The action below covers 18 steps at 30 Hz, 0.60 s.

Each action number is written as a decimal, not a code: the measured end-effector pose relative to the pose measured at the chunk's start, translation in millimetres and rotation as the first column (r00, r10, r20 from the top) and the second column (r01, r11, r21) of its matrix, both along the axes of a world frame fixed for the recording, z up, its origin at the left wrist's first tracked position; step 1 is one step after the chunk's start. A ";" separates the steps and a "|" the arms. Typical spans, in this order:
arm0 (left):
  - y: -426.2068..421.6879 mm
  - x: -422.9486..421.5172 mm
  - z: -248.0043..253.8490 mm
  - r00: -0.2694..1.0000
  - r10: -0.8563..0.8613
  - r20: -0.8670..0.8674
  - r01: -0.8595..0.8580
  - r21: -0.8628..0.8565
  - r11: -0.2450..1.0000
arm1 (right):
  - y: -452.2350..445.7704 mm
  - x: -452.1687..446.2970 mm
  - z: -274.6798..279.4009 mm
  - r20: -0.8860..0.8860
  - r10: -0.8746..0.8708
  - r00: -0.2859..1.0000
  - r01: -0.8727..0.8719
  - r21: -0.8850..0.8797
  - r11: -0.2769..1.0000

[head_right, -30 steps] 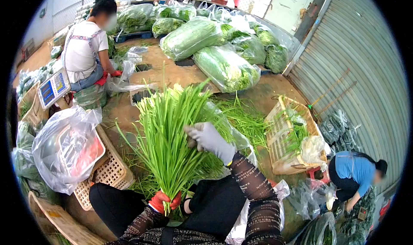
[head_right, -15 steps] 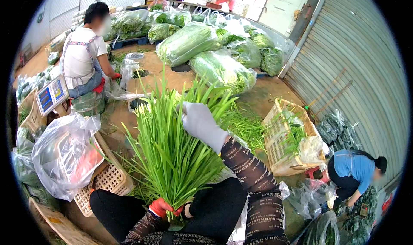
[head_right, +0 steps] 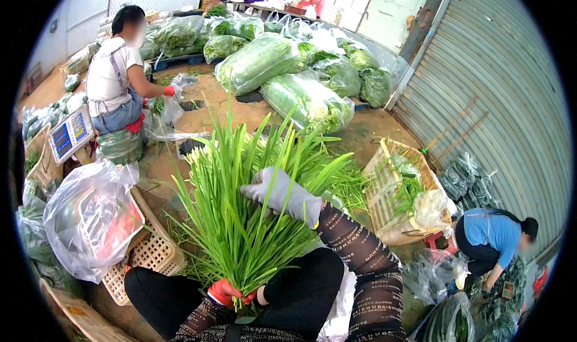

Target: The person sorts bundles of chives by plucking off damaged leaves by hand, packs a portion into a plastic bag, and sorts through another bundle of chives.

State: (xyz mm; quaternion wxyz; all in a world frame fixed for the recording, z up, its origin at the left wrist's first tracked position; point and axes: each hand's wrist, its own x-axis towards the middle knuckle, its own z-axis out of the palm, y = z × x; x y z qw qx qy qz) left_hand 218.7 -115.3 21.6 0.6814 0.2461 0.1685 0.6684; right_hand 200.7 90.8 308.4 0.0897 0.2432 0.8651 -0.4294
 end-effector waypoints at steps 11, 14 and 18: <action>0.3 2.3 1.4 1.000 0.014 -0.005 -0.014 -0.012 1.000 | 15.8 17.1 -45.4 -0.145 0.259 0.955 -0.248 0.093 0.964; 2.3 3.2 2.2 1.000 0.030 -0.008 -0.029 0.029 0.999 | 15.3 24.9 -49.1 -0.075 0.597 0.799 -0.265 0.847 0.461; 3.9 3.3 -4.4 0.999 0.040 0.024 -0.040 -0.001 0.999 | 20.8 36.1 -48.5 -0.010 0.655 0.755 -0.111 0.984 0.143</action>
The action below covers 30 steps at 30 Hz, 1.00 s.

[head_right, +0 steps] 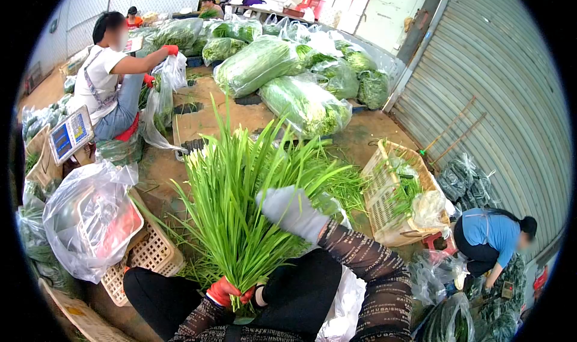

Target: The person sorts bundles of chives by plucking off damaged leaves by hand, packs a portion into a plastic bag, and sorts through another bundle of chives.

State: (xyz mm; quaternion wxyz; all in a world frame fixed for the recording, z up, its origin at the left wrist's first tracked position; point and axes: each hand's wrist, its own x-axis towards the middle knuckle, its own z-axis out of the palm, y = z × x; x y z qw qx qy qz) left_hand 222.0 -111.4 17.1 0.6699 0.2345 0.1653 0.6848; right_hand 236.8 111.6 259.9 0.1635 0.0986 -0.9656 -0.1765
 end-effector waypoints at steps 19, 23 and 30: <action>4.6 -8.0 3.3 0.991 0.082 -0.106 -0.083 -0.008 0.997 | 38.6 17.2 83.4 -0.125 0.015 0.992 -0.106 -0.763 0.638; 3.4 -8.3 0.7 0.985 0.053 -0.165 -0.060 -0.040 0.997 | 51.2 -30.6 71.8 -0.212 0.162 0.964 -0.243 -0.449 0.860; -4.2 -4.1 14.4 0.976 0.078 -0.205 -0.097 -0.085 0.992 | 71.1 -30.7 54.7 0.094 -0.293 0.952 0.295 -0.547 0.783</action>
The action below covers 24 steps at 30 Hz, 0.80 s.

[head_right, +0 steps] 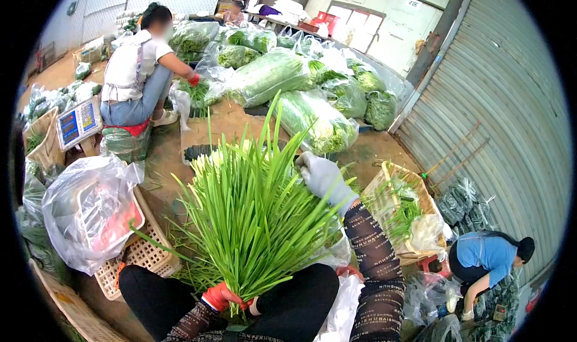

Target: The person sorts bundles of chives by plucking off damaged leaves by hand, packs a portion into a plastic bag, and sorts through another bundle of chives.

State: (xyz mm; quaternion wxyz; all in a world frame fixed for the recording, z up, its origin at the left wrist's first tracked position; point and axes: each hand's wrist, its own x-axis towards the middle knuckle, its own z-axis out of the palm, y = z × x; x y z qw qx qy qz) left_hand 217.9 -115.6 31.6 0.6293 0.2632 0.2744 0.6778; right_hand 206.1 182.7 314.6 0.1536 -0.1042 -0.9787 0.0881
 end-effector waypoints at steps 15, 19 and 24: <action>3.3 -1.5 -4.5 0.998 -0.054 0.013 0.054 0.012 0.998 | -46.4 6.9 -16.0 0.637 0.171 0.751 -0.407 0.244 0.880; 5.8 -2.2 -7.0 0.998 -0.056 0.009 0.056 0.012 0.998 | -23.1 13.3 -41.8 0.388 0.277 0.879 -0.382 0.224 0.896; 8.7 0.0 -24.7 0.999 -0.049 0.005 0.049 0.008 0.999 | 9.7 24.8 -1.4 -0.227 0.054 0.972 -0.153 -0.443 0.883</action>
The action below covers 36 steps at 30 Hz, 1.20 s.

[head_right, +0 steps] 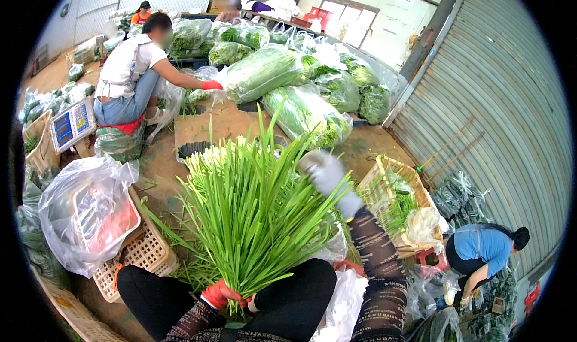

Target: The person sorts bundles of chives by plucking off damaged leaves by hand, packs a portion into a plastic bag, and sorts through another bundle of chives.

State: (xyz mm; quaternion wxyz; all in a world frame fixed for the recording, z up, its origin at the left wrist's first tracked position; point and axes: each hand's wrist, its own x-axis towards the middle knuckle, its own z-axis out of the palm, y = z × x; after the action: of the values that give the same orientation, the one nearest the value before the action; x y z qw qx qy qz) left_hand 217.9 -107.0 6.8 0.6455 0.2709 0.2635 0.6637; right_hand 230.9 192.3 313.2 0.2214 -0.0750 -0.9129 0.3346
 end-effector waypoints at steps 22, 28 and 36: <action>-2.1 -10.6 30.9 0.857 0.404 0.321 -0.353 -0.207 0.913 | -108.3 84.7 -195.3 0.510 0.381 0.771 0.051 -0.646 0.762; 1.3 -28.2 49.0 0.383 0.520 -0.763 -0.826 -0.031 0.563 | -168.1 41.9 -246.9 -0.123 0.323 0.938 -0.208 -0.947 0.244; 11.0 -4.2 107.2 -0.394 -0.419 -0.818 -0.759 0.032 0.651 | -182.1 31.3 -281.2 -0.203 0.111 0.973 -0.128 -0.872 -0.472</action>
State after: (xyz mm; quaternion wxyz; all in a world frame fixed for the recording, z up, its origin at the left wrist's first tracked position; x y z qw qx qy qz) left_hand 213.7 -96.0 114.1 0.0154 0.3599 0.9284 0.0916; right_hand 262.2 10.2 32.0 0.0157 -0.1188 -0.1921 0.9740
